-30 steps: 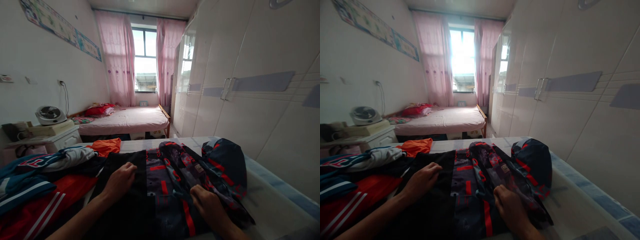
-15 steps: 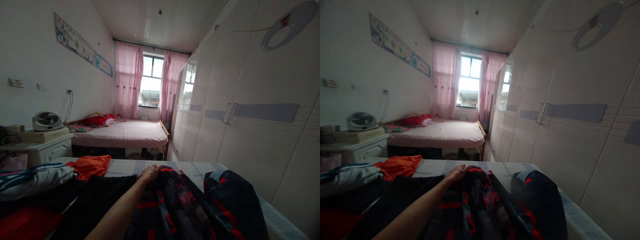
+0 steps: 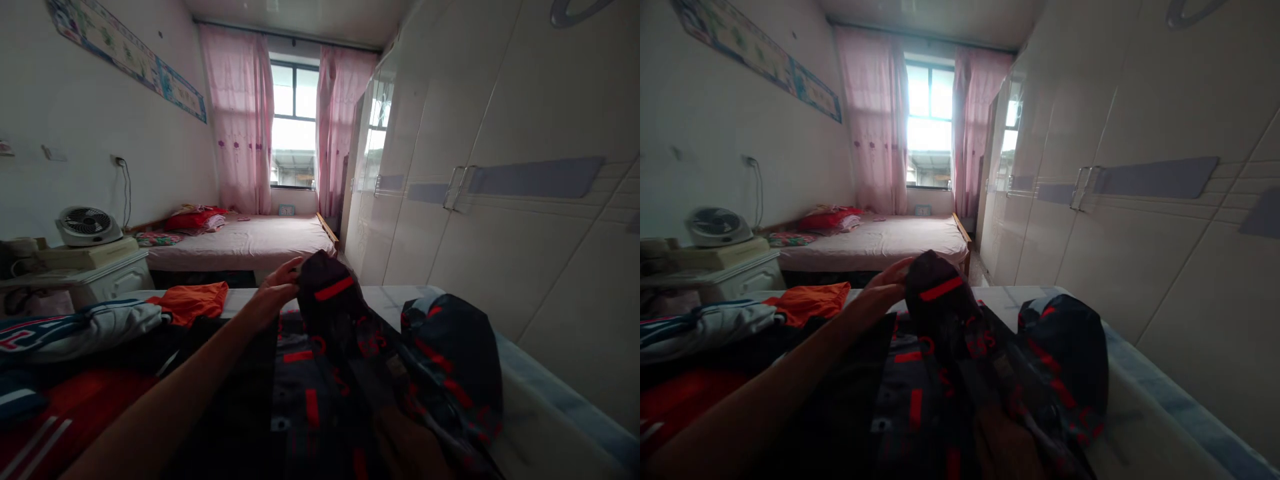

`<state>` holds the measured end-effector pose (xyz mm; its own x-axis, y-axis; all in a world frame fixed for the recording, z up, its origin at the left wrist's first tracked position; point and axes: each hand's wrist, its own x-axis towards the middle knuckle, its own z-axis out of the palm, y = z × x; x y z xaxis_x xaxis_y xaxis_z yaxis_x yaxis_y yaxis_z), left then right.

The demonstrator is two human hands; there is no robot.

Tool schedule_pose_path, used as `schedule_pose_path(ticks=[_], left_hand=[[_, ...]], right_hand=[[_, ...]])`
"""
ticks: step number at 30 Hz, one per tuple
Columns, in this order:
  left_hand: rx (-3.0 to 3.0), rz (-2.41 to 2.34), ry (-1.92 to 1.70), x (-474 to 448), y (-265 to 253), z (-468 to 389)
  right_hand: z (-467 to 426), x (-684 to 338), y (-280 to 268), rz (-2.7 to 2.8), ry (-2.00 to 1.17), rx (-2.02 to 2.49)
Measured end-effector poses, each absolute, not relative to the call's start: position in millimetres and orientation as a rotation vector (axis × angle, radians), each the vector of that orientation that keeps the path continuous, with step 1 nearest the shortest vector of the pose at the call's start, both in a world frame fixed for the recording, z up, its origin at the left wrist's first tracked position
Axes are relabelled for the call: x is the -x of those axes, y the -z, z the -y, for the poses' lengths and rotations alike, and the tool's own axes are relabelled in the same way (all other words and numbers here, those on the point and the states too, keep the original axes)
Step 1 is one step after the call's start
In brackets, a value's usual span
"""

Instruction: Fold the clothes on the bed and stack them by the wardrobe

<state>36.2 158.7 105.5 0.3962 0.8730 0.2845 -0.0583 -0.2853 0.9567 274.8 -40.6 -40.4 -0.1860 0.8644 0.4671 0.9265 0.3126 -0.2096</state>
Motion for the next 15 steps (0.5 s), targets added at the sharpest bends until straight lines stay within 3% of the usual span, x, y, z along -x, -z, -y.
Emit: schedule_pose_path(ticks=[3, 8, 11, 15], left_hand=[[-1.520, -0.596, -0.849, 32.4, -100.6, -113.5], [-1.659, -1.169, -0.735, 125.4, -53.9, -65.8], [-1.764, -1.380, -0.712, 146.6, -38.6, -36.1], [-2.103, -1.316, -0.581, 143.4, -32.6, 9.4]], right_hand=[[43.1, -271.1, 34.7, 2.045, 0.077, 1.627], [48.7, -266.4, 22.4, 2.165, 0.117, 1.656], [64.3, -262.1, 8.1, 2.274, 0.120, 1.620], [95.1, -267.5, -12.8, 2.341, -0.012, 1.662]])
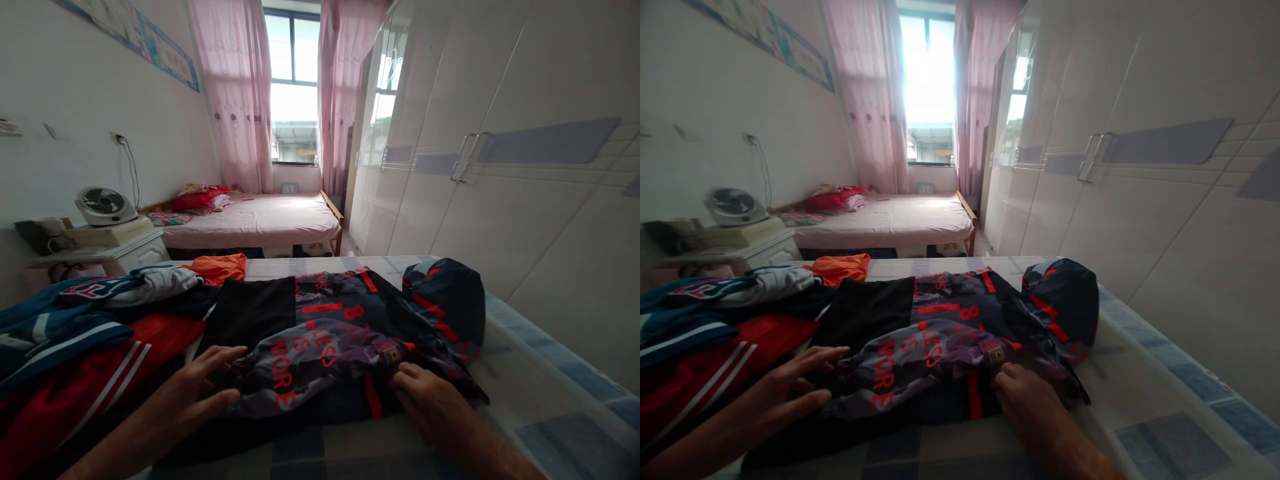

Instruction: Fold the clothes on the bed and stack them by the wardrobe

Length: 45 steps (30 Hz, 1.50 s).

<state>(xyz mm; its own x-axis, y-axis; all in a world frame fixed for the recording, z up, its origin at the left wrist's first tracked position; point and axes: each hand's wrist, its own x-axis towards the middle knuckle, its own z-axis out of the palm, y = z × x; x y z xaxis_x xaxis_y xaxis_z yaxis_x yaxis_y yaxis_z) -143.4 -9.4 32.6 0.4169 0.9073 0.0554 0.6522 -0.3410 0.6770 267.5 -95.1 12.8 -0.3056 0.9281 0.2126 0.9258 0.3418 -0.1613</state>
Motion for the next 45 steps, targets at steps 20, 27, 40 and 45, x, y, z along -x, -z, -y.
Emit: schedule_pose_path(ticks=[20, 27, 40, 45], left_hand=[[-2.697, -1.478, -0.673, 126.9, -48.6, 28.6], [-2.946, -1.276, -0.489, 88.4, -15.2, 12.0], [-2.777, -1.676, -0.449, 113.5, -32.6, -87.8], [-2.737, -1.821, -0.264, 123.7, -32.2, -167.2]], right_hand=[[82.2, -279.4, -42.0, 2.160, 0.347, 1.629], [52.7, -230.8, -21.8, 2.390, 0.164, 1.488], [-41.0, -287.1, -36.0, 2.032, -0.039, 1.818], [-128.3, -316.3, -24.4, 1.883, -0.054, 2.064]])
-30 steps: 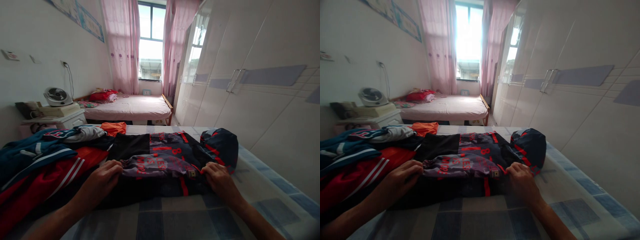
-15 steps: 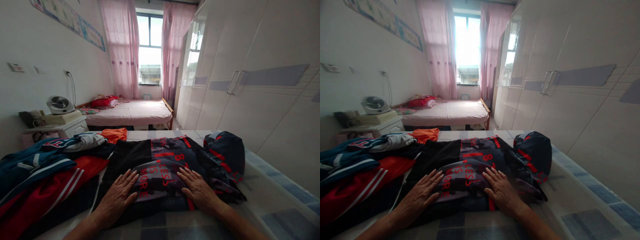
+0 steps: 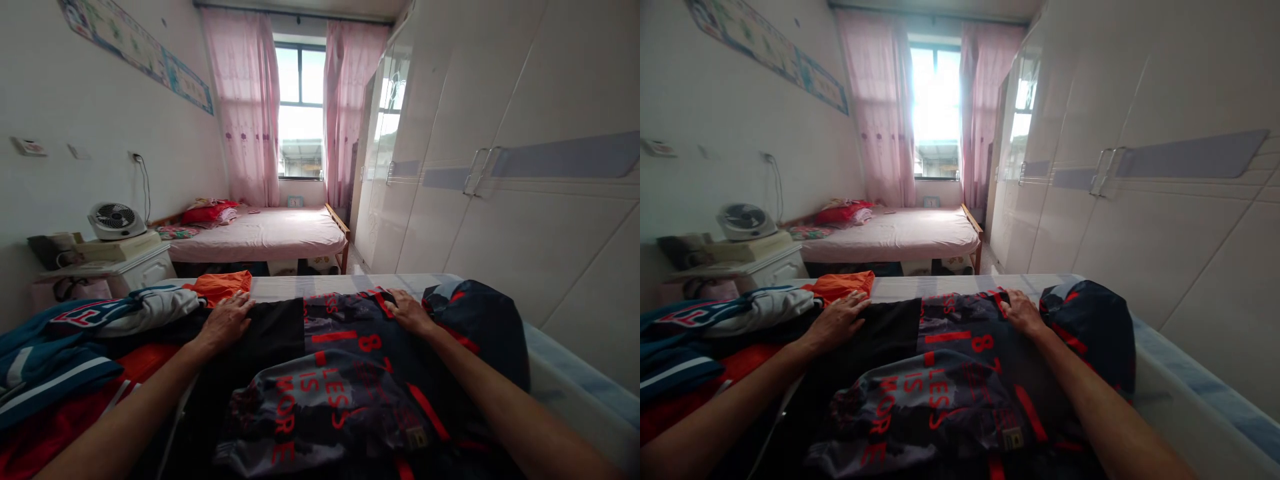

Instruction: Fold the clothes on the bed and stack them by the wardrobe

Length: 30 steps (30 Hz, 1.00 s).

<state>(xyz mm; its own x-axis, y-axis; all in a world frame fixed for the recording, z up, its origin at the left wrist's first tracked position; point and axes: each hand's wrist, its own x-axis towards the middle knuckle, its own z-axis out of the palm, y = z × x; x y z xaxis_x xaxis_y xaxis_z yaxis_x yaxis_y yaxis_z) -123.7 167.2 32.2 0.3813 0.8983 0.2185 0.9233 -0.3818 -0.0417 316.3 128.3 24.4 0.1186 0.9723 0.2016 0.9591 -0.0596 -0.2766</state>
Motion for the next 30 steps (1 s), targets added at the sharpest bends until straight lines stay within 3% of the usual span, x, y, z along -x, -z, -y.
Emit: schedule_pose_path(ticks=[7, 14, 22, 26, 30], left_hand=[[2.510, 1.786, 0.043, 134.5, -19.7, -211.7], [2.487, 1.709, 0.110, 124.1, -34.4, -205.7], [2.385, 1.380, 0.468, 150.8, -65.0, -127.6], [2.408, 0.999, 0.591, 173.4, -33.7, -71.5], [2.516, 1.024, 0.540, 179.7, -3.9, -40.6]], right_hand=[[-182.2, -318.2, -4.6, 1.840, -0.172, 2.178], [-183.4, -313.2, -17.0, 1.721, -0.149, 2.246], [-94.4, -327.8, -62.0, 1.725, 0.137, 1.838], [-33.3, -339.3, -28.9, 1.827, 0.146, 1.718], [-1.5, -346.4, 7.7, 1.940, 0.053, 1.753]])
